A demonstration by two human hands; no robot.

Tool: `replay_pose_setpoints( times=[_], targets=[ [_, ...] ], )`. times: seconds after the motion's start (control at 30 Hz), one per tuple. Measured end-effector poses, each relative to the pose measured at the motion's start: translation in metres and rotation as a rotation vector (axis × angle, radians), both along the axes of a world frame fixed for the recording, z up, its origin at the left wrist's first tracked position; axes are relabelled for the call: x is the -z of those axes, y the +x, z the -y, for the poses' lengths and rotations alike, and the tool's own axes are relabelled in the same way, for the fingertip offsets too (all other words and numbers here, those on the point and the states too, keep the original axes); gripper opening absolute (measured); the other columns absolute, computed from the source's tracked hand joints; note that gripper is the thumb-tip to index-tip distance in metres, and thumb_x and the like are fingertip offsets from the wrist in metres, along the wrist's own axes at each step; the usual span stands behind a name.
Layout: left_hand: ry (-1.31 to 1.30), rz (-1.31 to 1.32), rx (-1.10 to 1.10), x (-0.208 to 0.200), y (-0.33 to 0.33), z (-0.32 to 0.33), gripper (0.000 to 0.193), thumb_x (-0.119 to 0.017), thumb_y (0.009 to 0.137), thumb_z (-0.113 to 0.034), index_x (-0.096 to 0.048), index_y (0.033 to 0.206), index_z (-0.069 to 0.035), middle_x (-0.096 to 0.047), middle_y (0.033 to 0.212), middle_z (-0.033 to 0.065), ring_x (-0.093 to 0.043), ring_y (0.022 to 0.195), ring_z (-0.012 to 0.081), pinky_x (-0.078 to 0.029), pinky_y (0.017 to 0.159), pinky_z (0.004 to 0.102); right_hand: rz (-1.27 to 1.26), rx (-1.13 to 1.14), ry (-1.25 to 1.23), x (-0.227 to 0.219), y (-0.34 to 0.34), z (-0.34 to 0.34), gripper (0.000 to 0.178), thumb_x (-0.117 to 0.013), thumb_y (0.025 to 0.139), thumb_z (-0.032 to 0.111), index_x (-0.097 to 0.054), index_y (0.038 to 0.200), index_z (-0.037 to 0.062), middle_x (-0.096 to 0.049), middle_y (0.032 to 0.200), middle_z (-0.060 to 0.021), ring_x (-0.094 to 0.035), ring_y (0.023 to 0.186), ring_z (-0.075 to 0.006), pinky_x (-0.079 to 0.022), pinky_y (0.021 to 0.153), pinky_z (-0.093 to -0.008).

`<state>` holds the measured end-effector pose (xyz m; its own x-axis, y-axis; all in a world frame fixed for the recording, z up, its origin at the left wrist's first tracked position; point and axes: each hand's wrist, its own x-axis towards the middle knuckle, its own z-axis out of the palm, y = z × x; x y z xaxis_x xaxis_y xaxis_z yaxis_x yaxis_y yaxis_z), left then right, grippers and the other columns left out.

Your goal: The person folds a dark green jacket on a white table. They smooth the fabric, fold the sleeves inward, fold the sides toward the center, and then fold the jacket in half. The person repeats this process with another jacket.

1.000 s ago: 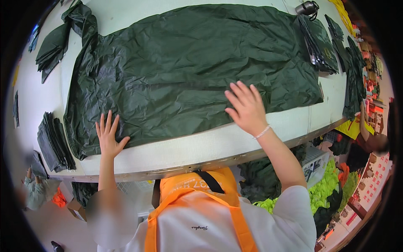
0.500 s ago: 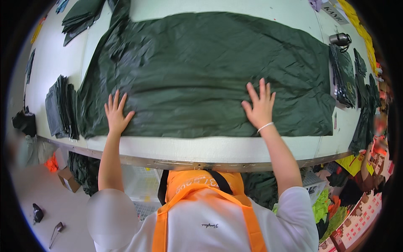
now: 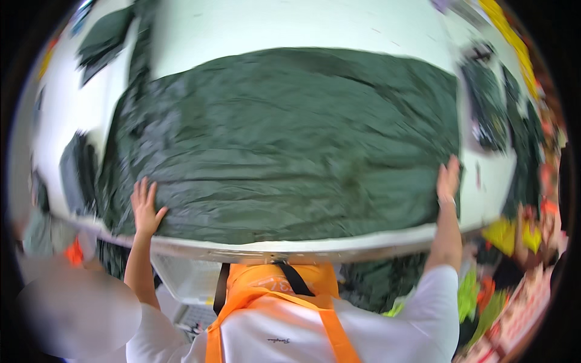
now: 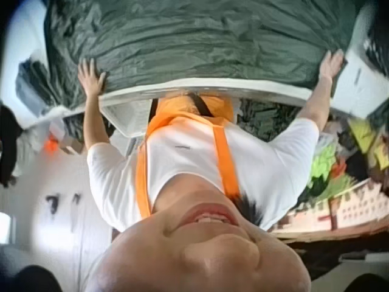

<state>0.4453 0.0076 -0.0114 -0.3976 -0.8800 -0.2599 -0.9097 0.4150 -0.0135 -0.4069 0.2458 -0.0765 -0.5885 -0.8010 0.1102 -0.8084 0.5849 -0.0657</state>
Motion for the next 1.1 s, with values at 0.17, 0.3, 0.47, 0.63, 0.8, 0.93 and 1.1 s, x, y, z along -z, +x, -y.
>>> replay_pose_setpoints(
  times=[0.17,0.3,0.47,0.63,0.8,0.93,1.1],
  targets=[
    [-0.004,-0.024,0.116,-0.039,0.033,0.035,0.070,-0.052,0.080,-0.059,-0.048,0.132,-0.011,-0.048,0.134,0.0110,-0.042,0.126,0.0296,-0.020,0.109,0.0511,0.108,0.245,-0.266,0.000,-0.048,0.046,0.042,-0.052,0.093,0.020,-0.048,0.130,0.0028,-0.056,0.124,-0.0192,-0.051,0.119,-0.0326,-0.039,0.100,-0.0390],
    [-0.384,-0.131,-0.141,-0.049,0.018,0.146,0.058,-0.058,0.086,-0.044,-0.048,0.130,-0.007,-0.053,0.126,0.0134,-0.049,0.117,0.0321,-0.035,0.100,0.0420,-0.021,-0.319,-0.161,-0.041,-0.010,0.216,0.054,-0.059,0.084,0.003,-0.043,0.136,0.0070,-0.053,0.130,-0.0158,-0.047,0.123,-0.0315,-0.038,0.101,-0.0395],
    [-0.208,-0.201,-0.632,0.002,-0.023,0.282,0.119,-0.067,0.058,-0.075,-0.034,0.137,0.007,-0.054,0.124,0.0271,-0.050,0.118,0.0381,-0.039,0.100,0.0409,-0.099,-0.651,0.268,-0.056,0.136,0.373,0.086,-0.068,0.068,-0.011,-0.034,0.143,0.0141,-0.039,0.143,-0.0132,-0.037,0.133,-0.0283,-0.031,0.109,-0.0389],
    [-0.062,-0.315,-0.543,0.039,-0.030,0.318,0.092,-0.074,0.061,-0.064,-0.052,0.120,0.003,-0.061,0.111,0.0252,-0.060,0.102,0.0369,-0.048,0.085,0.0417,0.301,-0.446,0.503,-0.050,0.111,0.392,0.070,-0.065,0.069,-0.008,-0.043,0.131,0.0175,-0.062,0.100,-0.0212,-0.060,0.098,-0.0336,-0.047,0.079,-0.0441],
    [-0.239,0.009,-0.490,0.000,-0.012,0.324,0.065,-0.045,0.090,-0.056,-0.065,0.096,0.005,-0.064,0.095,0.0283,-0.061,0.094,0.0438,-0.047,0.082,0.0494,-0.221,-0.603,0.442,-0.065,0.082,0.345,0.042,-0.065,0.071,0.000,-0.055,0.111,0.0095,-0.064,0.093,-0.0174,-0.061,0.089,-0.0353,-0.049,0.078,-0.0441],
    [-0.628,-0.114,-0.728,-0.056,0.024,0.254,0.065,-0.041,0.091,-0.057,-0.065,0.101,0.003,-0.061,0.100,0.0317,-0.057,0.100,0.0460,-0.043,0.086,0.0502,-0.311,-0.610,0.133,-0.143,0.102,0.266,0.038,-0.065,0.072,0.003,-0.059,0.109,0.0092,-0.065,0.095,-0.0120,-0.061,0.087,-0.0324,-0.049,0.077,-0.0398],
    [-0.875,-0.740,-0.433,-0.064,0.132,0.080,0.030,-0.046,0.089,-0.009,-0.056,0.102,0.015,-0.063,0.104,0.0264,-0.060,0.093,0.0336,-0.047,0.082,0.0407,-0.445,-0.668,0.055,-0.210,0.150,0.112,0.069,-0.058,0.060,-0.004,-0.057,0.127,0.0123,-0.048,0.068,-0.0045,-0.049,0.062,-0.0233,-0.040,0.060,-0.0352]
  ],
)
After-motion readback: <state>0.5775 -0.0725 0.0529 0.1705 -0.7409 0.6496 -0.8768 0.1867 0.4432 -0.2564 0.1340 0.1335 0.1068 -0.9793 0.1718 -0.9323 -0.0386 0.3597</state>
